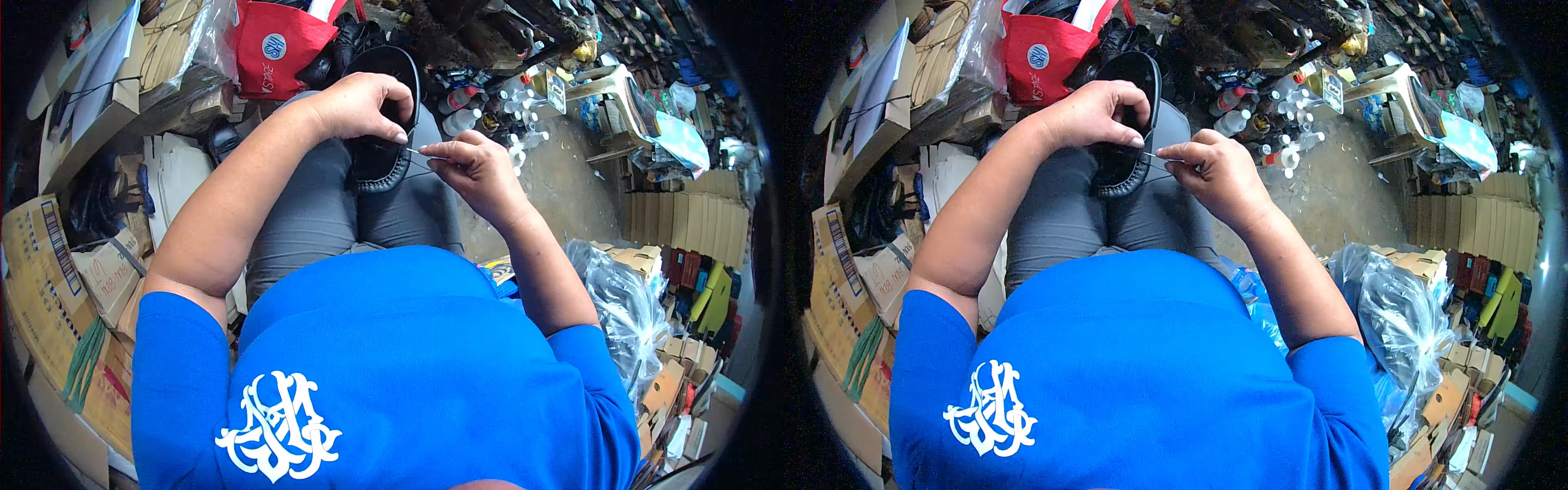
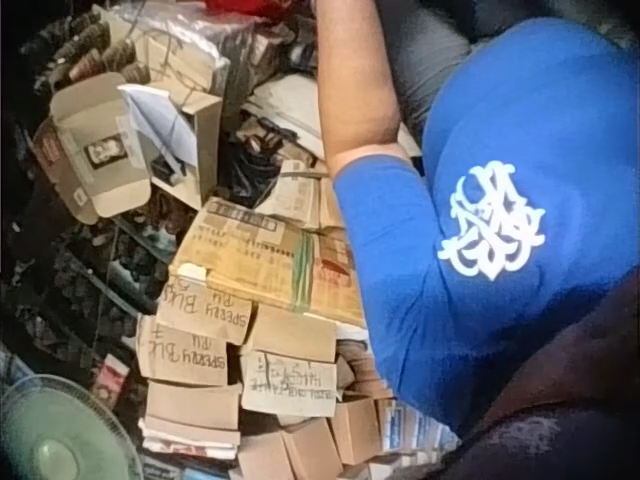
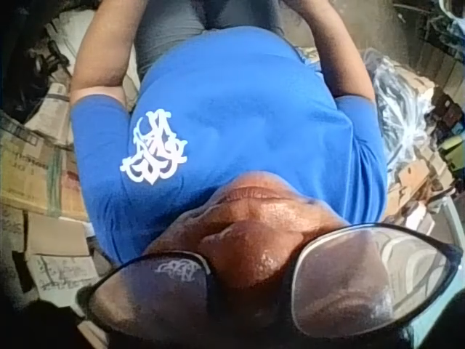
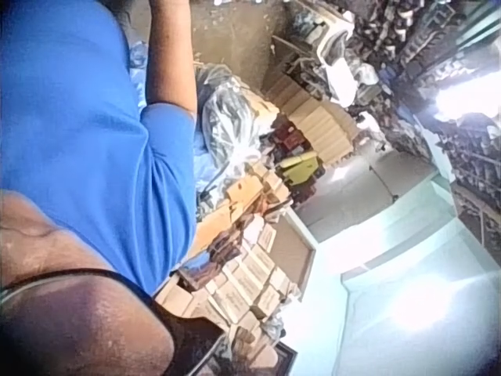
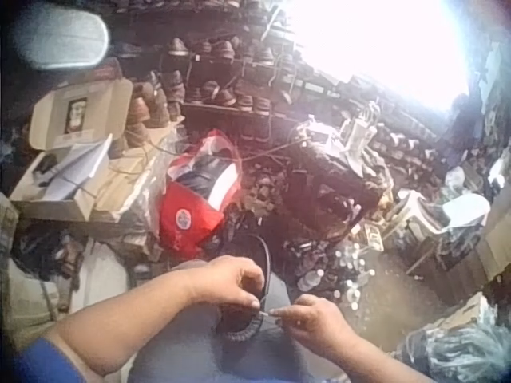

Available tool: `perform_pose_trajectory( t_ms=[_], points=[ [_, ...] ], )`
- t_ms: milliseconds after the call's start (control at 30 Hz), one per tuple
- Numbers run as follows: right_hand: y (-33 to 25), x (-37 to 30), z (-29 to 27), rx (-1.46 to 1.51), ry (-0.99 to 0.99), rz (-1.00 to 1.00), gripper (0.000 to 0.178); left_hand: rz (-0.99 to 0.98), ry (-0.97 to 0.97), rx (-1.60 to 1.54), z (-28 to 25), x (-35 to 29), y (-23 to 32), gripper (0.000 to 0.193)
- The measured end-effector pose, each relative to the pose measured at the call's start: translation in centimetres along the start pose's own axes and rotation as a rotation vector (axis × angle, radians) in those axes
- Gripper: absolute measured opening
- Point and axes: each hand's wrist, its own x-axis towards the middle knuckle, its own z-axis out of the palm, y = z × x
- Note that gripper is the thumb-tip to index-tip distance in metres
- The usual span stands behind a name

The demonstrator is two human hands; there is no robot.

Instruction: The recorder is hand-stitching a black leather component onto a shoe upper using a needle and thread.

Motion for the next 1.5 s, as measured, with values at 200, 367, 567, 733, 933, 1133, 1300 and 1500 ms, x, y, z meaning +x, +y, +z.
perform_pose_trajectory(
  t_ms=[200, 367, 567, 733, 933, 1133, 1300, 1500],
  points=[
    [-0.5, 0.6, -0.1, -0.099, -0.011, -0.020, 0.019, -0.010, -0.068, -0.036, -0.2, 0.1, -0.4, 0.018],
    [-1.6, 1.2, -0.4, -0.161, -0.037, 0.001, 0.017, -0.035, -0.124, -0.057, -0.3, 0.4, -0.5, 0.017],
    [-2.1, 2.2, -0.6, -0.190, -0.110, -0.018, 0.014, -0.028, -0.174, -0.054, -0.5, 0.7, -0.7, 0.019],
    [-1.7, 3.0, -1.0, -0.125, -0.161, 0.011, 0.015, -0.027, -0.194, -0.040, -0.8, 0.6, -0.6, 0.020],
    [-1.8, 3.4, -0.4, -0.146, -0.170, 0.009, 0.015, -0.022, -0.192, -0.052, -0.6, 0.8, -1.4, 0.023],
    [0.1, 3.8, -0.6, 0.005, -0.231, 0.113, 0.019, 0.048, -0.200, -0.025, -0.7, 0.8, -1.8, 0.032],
    [1.4, 3.9, 0.1, 0.199, -0.260, 0.207, 0.019, 0.035, -0.209, -0.034, -0.5, 1.0, -1.8, 0.031],
    [1.1, 3.4, 0.6, 0.056, -0.199, 0.085, 0.018, 0.017, -0.232, -0.029, -0.3, 1.4, -2.1, 0.030]
  ],
)
